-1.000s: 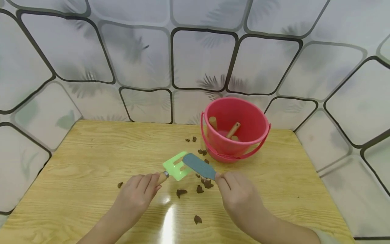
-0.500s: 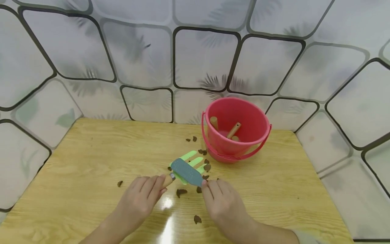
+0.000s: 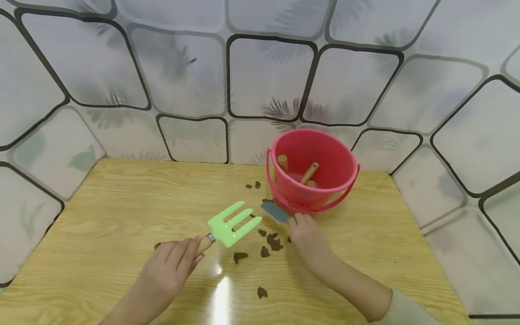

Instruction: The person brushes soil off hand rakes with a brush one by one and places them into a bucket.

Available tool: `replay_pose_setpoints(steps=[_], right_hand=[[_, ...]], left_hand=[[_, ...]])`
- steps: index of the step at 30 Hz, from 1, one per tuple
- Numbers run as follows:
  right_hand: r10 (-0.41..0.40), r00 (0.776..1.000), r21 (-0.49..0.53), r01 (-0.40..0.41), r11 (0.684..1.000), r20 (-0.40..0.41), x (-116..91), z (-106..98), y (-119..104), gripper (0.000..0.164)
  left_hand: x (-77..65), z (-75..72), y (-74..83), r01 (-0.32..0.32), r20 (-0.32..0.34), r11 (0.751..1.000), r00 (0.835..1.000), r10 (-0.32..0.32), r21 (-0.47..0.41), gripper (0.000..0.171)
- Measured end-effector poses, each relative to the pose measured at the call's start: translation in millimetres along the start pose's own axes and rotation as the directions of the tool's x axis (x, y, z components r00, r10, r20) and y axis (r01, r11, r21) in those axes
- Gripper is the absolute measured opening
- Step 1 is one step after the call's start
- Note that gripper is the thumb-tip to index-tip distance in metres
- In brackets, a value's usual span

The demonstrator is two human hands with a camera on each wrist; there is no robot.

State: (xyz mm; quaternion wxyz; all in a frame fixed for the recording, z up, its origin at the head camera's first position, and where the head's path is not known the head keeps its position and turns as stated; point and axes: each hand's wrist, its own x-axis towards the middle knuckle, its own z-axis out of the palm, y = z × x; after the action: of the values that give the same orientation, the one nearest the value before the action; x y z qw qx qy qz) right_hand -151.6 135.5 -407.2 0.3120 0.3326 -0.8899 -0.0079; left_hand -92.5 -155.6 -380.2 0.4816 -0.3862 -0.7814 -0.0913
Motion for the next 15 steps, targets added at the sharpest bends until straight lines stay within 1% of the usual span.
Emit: replay_pose_setpoints(steps=[2,4,6,8,10,13,15], right_hand=[[0.043,0.999,0.030,-0.043,0.999,0.005,-1.0,1.9,5.8,0.014],[0.071,0.997,0.057,-0.070,0.996,-0.021,0.6,-0.6,8.6,0.012],[0.080,0.995,0.092,-0.075,0.993,-0.059,3.3,-5.1,9.5,0.010],[0.076,0.991,0.121,-0.063,0.991,-0.108,6.4,-10.4,9.1,0.012],[0.059,0.985,0.140,-0.037,0.989,-0.160,9.3,-16.8,7.4,0.018],[0.033,0.969,0.162,0.007,0.987,-0.244,13.5,-28.6,1.5,0.030],[0.007,0.957,0.177,0.047,0.983,-0.290,16.8,-37.6,-3.7,0.033]], left_hand=[[1.2,-0.5,-0.8,0.000,0.002,1.000,1.000,0.000,-0.001,0.036],[1.4,-1.4,-0.3,0.006,0.034,1.000,0.999,-0.006,-0.005,0.037],[0.5,-1.3,0.8,0.008,0.045,1.000,0.999,-0.008,-0.009,0.038],[0.5,-1.7,2.2,0.011,0.041,1.000,0.999,-0.010,-0.013,0.038],[1.4,-2.1,3.0,0.004,0.025,1.000,1.000,-0.004,-0.016,0.038],[3.4,-3.0,3.5,-0.017,0.002,1.000,1.000,0.017,-0.004,0.037],[4.7,-3.8,3.7,-0.029,-0.007,1.000,1.000,0.029,0.000,0.036]])
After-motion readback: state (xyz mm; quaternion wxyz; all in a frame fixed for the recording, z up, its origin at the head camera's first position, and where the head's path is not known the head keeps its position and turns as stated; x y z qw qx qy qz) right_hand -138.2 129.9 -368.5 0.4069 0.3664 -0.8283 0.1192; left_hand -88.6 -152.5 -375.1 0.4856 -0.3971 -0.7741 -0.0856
